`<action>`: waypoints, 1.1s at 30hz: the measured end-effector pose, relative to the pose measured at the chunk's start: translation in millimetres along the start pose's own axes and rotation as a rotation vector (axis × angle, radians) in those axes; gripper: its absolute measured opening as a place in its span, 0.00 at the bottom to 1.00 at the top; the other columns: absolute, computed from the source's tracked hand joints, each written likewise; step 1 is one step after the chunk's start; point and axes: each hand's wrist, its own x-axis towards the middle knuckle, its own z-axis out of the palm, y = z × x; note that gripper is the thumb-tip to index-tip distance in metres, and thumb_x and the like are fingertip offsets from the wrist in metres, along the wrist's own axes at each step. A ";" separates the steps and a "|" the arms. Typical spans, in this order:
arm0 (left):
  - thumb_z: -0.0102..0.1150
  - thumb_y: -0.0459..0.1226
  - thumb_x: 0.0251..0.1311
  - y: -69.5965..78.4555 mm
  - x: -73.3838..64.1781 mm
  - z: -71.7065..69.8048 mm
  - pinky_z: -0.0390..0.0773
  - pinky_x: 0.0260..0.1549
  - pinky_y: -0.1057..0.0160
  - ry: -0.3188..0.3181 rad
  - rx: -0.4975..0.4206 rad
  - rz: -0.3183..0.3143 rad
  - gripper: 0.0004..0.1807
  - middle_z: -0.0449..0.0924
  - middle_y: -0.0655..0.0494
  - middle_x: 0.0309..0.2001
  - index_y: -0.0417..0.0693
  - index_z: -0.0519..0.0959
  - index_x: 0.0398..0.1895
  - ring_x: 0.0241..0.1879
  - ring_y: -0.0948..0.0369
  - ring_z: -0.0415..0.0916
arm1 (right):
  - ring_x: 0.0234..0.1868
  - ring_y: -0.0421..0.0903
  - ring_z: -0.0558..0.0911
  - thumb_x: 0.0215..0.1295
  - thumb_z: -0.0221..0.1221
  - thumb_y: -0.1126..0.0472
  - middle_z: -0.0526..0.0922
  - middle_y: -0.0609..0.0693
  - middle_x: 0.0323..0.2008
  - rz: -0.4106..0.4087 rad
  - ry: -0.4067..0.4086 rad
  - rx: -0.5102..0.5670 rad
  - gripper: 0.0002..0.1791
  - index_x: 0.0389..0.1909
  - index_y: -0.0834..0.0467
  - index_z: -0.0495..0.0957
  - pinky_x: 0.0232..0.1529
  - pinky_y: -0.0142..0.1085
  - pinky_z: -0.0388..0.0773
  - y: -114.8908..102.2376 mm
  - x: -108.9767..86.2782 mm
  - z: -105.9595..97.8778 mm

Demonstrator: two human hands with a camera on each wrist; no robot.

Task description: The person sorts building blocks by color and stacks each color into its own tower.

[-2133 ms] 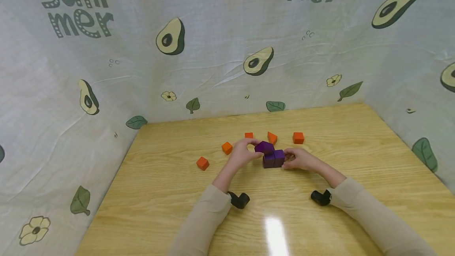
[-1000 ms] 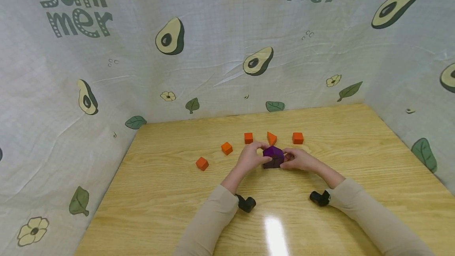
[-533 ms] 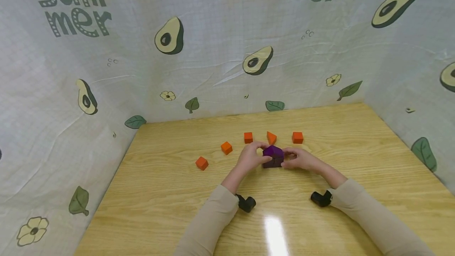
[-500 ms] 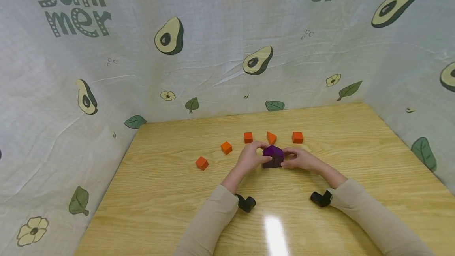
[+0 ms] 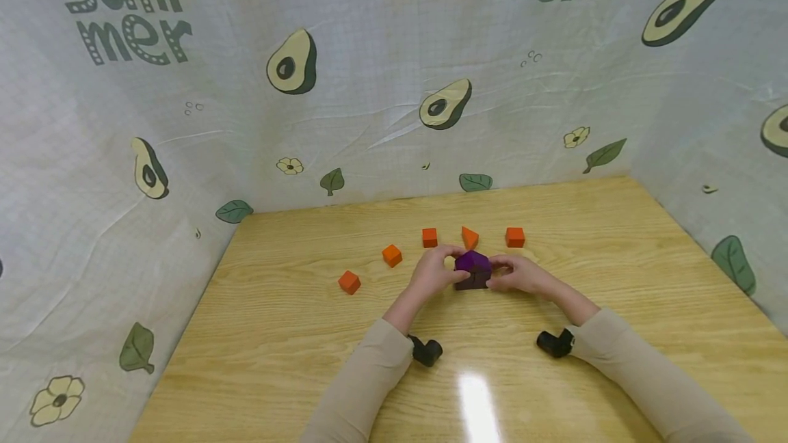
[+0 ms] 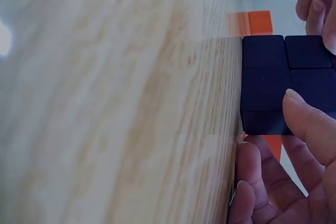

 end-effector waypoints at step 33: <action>0.65 0.36 0.52 -39.3 -59.4 -108.4 0.62 0.18 0.66 0.173 -0.033 -0.042 0.26 0.77 0.47 0.49 0.46 0.73 0.56 0.16 0.58 0.57 | 0.42 0.39 0.78 0.61 0.58 0.62 0.70 0.71 0.53 -0.066 0.015 0.013 0.31 0.60 0.73 0.61 0.39 0.30 0.75 -2.5 -34.7 -29.2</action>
